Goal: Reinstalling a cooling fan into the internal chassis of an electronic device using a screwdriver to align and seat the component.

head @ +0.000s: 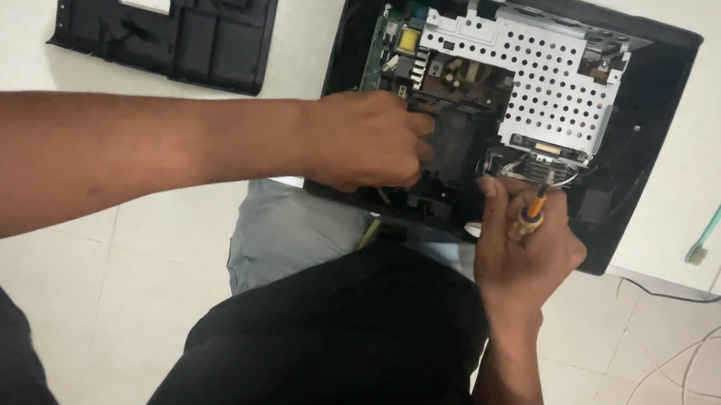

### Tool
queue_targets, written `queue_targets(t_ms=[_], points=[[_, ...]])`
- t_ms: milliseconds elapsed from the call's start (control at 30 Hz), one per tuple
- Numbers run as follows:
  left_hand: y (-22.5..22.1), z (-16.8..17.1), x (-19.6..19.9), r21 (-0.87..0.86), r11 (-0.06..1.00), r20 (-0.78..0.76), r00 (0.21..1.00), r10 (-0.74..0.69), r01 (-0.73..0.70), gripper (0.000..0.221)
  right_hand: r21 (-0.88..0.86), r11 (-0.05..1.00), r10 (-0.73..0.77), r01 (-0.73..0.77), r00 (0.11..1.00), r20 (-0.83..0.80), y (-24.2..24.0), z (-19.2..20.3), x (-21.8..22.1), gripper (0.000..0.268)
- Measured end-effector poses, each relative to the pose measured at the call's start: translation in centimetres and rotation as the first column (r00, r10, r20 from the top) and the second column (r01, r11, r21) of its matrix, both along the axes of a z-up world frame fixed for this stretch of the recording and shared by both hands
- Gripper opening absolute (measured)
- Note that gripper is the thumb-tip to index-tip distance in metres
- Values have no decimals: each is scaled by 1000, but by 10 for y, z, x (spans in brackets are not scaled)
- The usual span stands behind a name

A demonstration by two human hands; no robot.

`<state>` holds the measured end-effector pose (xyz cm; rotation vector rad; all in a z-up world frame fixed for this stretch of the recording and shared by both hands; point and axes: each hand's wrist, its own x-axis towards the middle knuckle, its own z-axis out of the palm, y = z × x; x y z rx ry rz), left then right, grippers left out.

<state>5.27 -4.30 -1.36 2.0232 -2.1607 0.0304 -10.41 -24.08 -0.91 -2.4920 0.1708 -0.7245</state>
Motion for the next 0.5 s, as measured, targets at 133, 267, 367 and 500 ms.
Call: queue_targets(t_ms=[133, 267, 367, 500], points=[[-1, 0, -4, -5, 1000, 11, 1000, 14, -14, 12, -12, 1000, -15, 14, 1000, -5, 2, 6, 3, 46], [-1, 0, -2, 22, 1000, 14, 1000, -15, 15, 9, 38, 999, 12, -12, 1000, 9, 4, 12, 5, 45], [-3, 11, 5, 30, 998, -59, 997, -47, 49, 14, 56, 997, 44, -46, 998, 34, 1, 15, 3, 46], [-7, 7, 10, 9, 999, -163, 985, -49, 52, 14, 49, 998, 34, -36, 999, 34, 0, 12, 6, 43]])
